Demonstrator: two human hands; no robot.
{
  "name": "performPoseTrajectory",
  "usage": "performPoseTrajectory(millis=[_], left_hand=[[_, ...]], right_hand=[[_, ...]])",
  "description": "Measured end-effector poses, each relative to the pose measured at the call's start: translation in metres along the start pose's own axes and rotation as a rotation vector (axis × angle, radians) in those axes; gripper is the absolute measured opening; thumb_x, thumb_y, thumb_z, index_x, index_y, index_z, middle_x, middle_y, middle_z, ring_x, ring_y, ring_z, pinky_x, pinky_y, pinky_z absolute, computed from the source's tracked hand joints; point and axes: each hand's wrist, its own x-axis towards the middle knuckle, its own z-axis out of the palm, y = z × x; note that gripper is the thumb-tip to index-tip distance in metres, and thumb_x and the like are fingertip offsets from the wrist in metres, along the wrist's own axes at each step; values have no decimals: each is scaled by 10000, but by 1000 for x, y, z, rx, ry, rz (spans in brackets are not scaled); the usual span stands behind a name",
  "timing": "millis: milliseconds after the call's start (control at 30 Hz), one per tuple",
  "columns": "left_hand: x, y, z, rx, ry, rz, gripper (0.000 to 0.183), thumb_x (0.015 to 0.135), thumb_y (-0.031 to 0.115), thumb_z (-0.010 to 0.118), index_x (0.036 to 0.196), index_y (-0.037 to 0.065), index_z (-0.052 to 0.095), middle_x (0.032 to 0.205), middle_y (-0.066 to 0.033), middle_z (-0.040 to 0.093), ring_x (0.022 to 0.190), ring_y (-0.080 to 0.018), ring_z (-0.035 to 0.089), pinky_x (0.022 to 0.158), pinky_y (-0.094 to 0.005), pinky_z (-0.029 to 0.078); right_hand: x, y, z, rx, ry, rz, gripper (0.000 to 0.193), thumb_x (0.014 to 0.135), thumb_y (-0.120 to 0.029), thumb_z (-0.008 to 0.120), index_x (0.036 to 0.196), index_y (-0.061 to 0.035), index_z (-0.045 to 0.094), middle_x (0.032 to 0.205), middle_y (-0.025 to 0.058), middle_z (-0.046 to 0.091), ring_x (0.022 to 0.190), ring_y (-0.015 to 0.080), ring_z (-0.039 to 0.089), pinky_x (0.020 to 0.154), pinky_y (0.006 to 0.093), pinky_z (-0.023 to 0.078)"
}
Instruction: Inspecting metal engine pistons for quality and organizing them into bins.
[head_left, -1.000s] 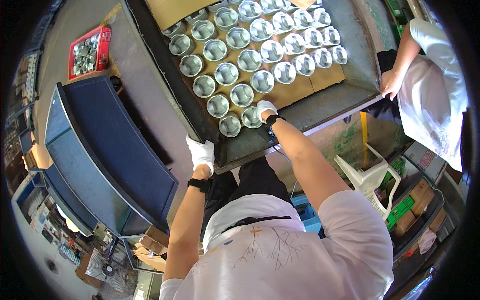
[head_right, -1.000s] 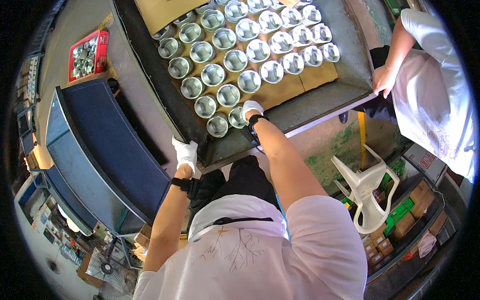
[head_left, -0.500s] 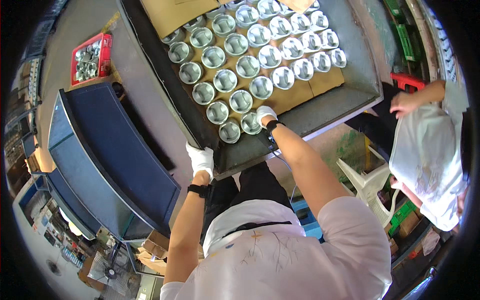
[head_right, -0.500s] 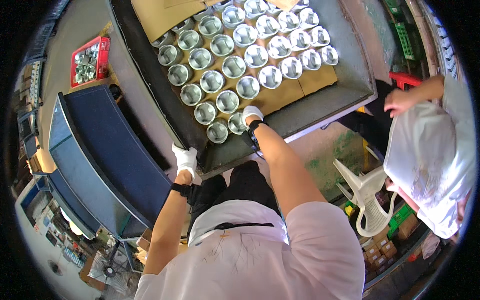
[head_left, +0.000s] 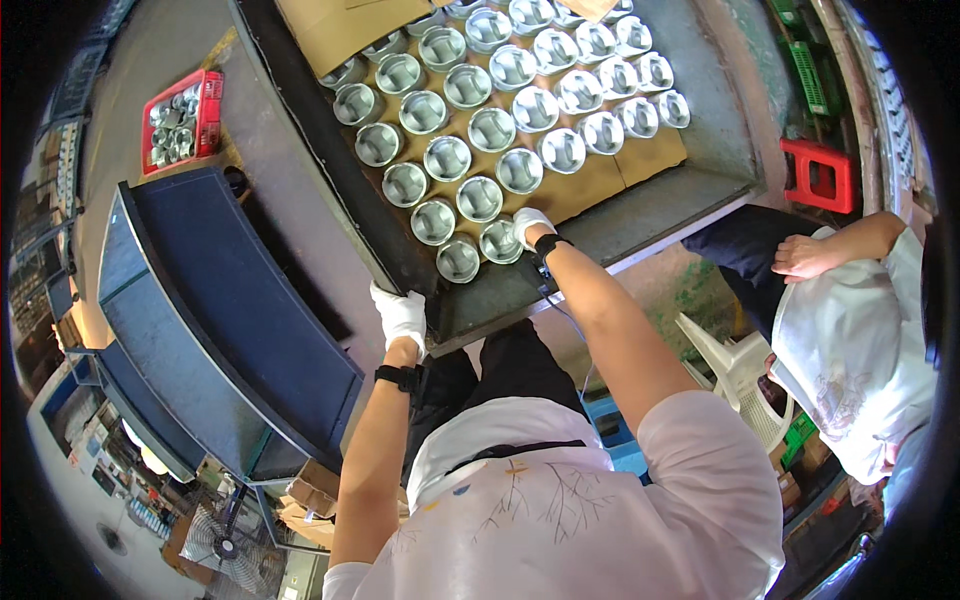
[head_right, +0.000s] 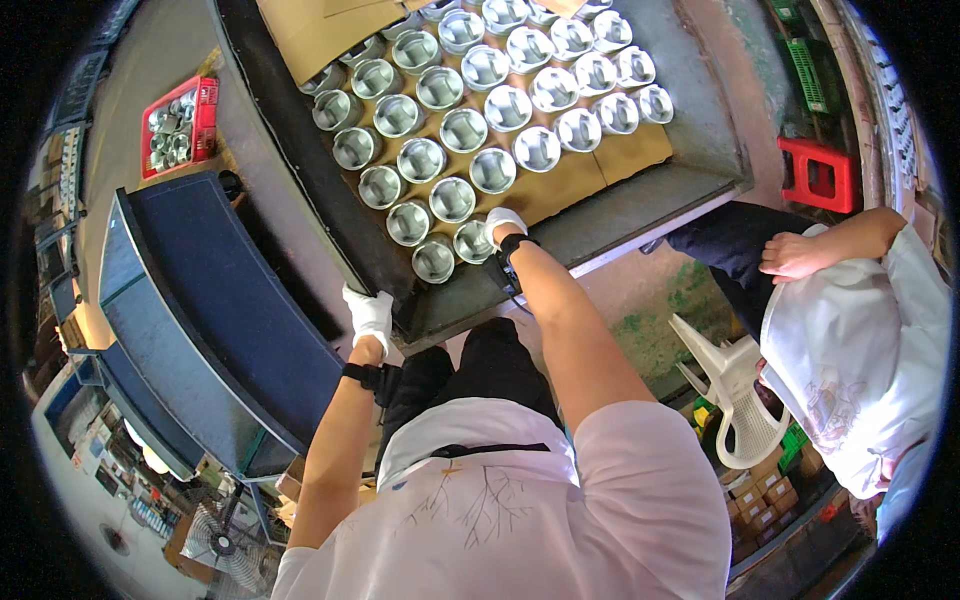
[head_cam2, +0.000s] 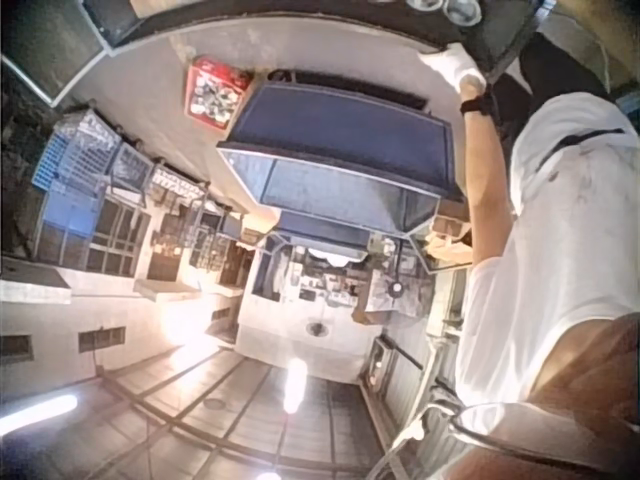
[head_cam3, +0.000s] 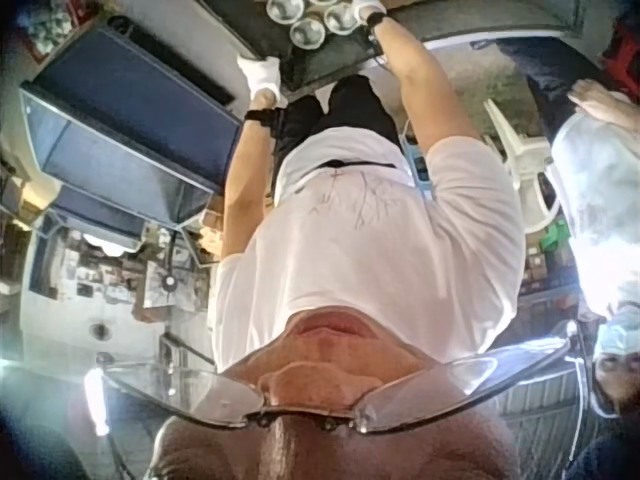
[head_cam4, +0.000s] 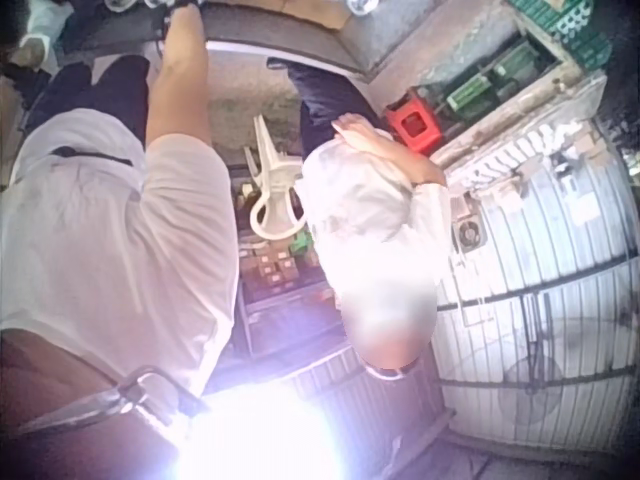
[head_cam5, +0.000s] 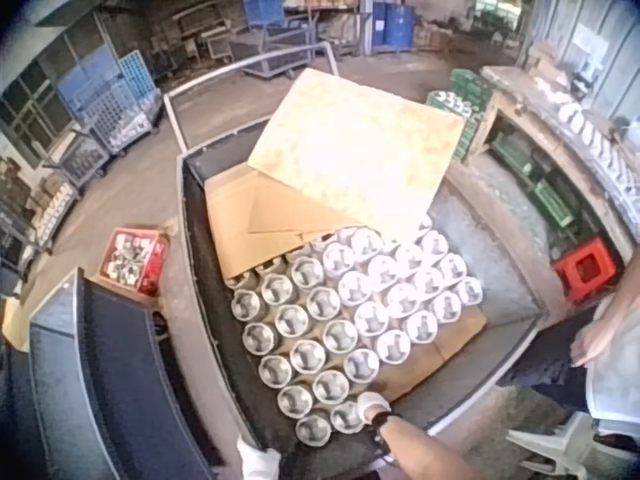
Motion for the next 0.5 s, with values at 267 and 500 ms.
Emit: performPoseTrajectory(millis=[267,500], left_hand=[[0,6,-5,-87,-77,44,700,782,97,627,1396,2,303,1277,-247,531,1173,-364,545,1018,-391,419],[6,1,-6,-21,-96,19,758,771,116,634,1417,-5,257,1312,-265,516,1200,-389,534,1022,-405,425]], right_hand=[[-10,17,-44,91,-314,-12,295,783,-239,739,946,6,721,868,171,721,699,267,698,619,396,550],[-43,39,-72,260,-236,-175,290,796,-152,708,1024,24,676,913,152,709,709,248,695,630,376,540]])
